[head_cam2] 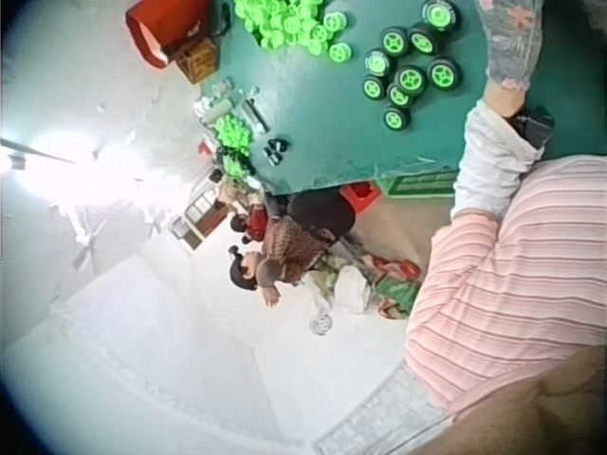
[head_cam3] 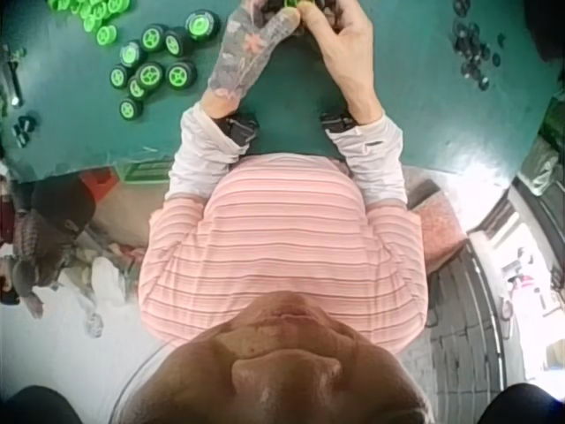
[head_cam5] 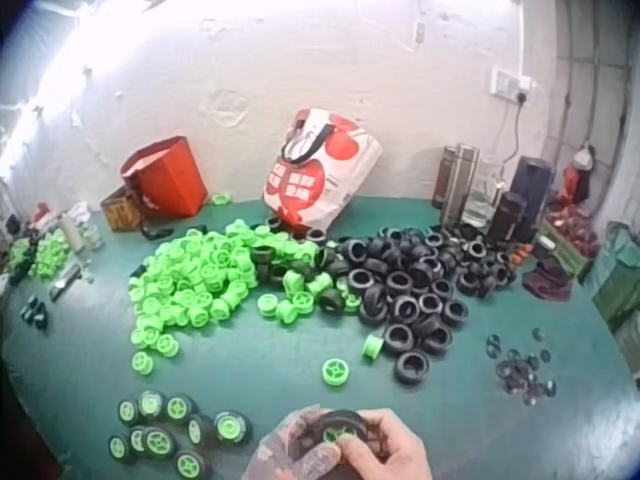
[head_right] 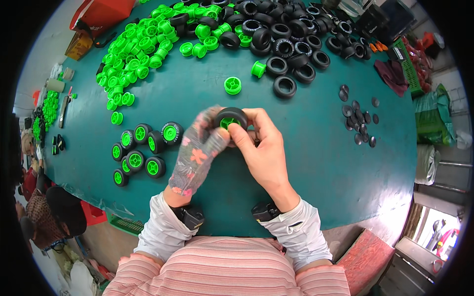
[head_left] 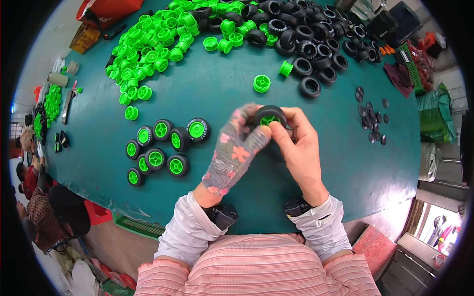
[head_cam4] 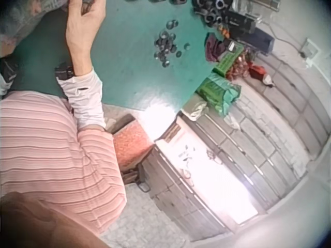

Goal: Assembling green plastic rims into black rubber tires at a work table.

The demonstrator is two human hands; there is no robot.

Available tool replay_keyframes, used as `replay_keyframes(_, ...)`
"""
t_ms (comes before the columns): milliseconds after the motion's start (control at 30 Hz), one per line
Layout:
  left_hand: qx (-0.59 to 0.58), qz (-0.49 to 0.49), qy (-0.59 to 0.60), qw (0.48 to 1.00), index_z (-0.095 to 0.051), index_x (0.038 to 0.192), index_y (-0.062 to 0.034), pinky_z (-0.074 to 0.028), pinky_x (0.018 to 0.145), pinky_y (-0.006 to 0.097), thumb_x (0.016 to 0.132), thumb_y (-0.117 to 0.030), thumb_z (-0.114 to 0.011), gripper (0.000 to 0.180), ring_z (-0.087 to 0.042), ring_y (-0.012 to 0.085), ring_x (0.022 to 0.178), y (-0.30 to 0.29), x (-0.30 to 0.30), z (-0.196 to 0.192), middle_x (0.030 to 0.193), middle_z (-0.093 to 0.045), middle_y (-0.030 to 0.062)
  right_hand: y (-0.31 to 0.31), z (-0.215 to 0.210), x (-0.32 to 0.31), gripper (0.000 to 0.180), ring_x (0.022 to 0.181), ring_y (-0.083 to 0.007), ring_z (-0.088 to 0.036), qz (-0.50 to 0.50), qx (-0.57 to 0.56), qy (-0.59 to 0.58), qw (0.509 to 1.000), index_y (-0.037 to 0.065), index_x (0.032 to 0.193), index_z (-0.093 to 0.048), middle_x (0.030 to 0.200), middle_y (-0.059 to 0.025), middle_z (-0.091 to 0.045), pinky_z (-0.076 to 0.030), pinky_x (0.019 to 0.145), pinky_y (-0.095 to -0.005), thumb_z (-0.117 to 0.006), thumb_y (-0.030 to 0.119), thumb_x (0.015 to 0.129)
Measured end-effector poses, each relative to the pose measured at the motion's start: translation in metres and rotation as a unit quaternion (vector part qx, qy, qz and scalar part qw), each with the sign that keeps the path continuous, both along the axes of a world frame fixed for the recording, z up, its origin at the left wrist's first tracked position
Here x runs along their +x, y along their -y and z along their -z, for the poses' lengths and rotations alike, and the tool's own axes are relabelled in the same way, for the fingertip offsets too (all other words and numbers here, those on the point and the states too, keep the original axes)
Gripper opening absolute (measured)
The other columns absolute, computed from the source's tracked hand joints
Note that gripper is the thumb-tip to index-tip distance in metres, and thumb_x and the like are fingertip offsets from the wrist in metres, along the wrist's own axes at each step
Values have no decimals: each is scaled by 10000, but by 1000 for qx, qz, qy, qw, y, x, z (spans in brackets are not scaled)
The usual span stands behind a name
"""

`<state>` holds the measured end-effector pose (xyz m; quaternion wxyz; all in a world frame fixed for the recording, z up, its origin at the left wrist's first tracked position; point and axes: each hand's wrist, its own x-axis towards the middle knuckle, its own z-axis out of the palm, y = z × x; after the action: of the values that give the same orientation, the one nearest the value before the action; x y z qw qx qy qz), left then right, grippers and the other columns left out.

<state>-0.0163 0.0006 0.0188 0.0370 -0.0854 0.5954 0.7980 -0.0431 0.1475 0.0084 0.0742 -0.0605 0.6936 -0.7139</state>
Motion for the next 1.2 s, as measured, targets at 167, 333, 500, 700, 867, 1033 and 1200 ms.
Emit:
replay_keyframes(167,2,-5,9,1000,-560,1281,11,-512,853,247,959,-108,-684,365,-609,106,977,4,-2,1,1124,-639,50,-8,-5,-5,375,557,-59,-365,33,146,-117,982,36,1225,-629,909,-16,-614,-349,537,-248,-756,140,888)
replay_keyframes(333,-172,29,-55,983,-562,1250,28,-537,824,266,952,-109,-687,350,-632,122,920,0,2,7,1071,-656,73,-9,-11,-7,265,545,-64,-405,14,141,-138,980,22,1096,-702,920,-32,-635,-341,517,-243,-781,112,859)
replay_keyframes(500,-195,6,-67,979,-566,1224,30,-540,786,312,926,-101,-715,358,-663,211,896,-5,6,9,1028,-655,128,-9,-13,-7,197,533,-52,-480,18,117,-141,983,9,1037,-704,863,-32,-614,-334,490,-228,-759,58,853)
replay_keyframes(700,-308,-1,-186,933,-566,1219,24,-540,780,364,908,-59,-705,350,-660,313,884,-7,5,9,1042,-643,172,-7,-7,-1,175,553,-29,-482,44,29,-72,996,-18,1004,-690,858,-14,-612,-334,506,-210,-754,82,875)
replay_keyframes(867,-294,14,-141,945,-572,1216,23,-535,819,360,898,-61,-717,361,-657,304,916,1,5,7,1072,-639,170,-20,-19,-9,182,603,-13,-493,-18,-41,160,986,-8,981,-671,822,15,-646,-356,530,-197,-743,145,914)
replay_keyframes(1033,-300,4,-158,941,-574,1226,28,-531,843,355,898,-70,-723,373,-656,285,935,-5,4,13,1070,-648,157,-13,-10,-6,190,543,-2,-450,30,-20,80,996,17,985,-667,760,24,-645,-323,469,-190,-735,184,925)
replay_keyframes(1200,-96,14,-27,995,-577,1238,26,-543,825,301,930,-75,-701,347,-658,182,935,-2,3,12,1079,-668,99,-15,-5,-10,204,497,0,-408,1,-48,134,990,21,1009,-665,717,36,-628,-301,442,-193,-729,198,932)
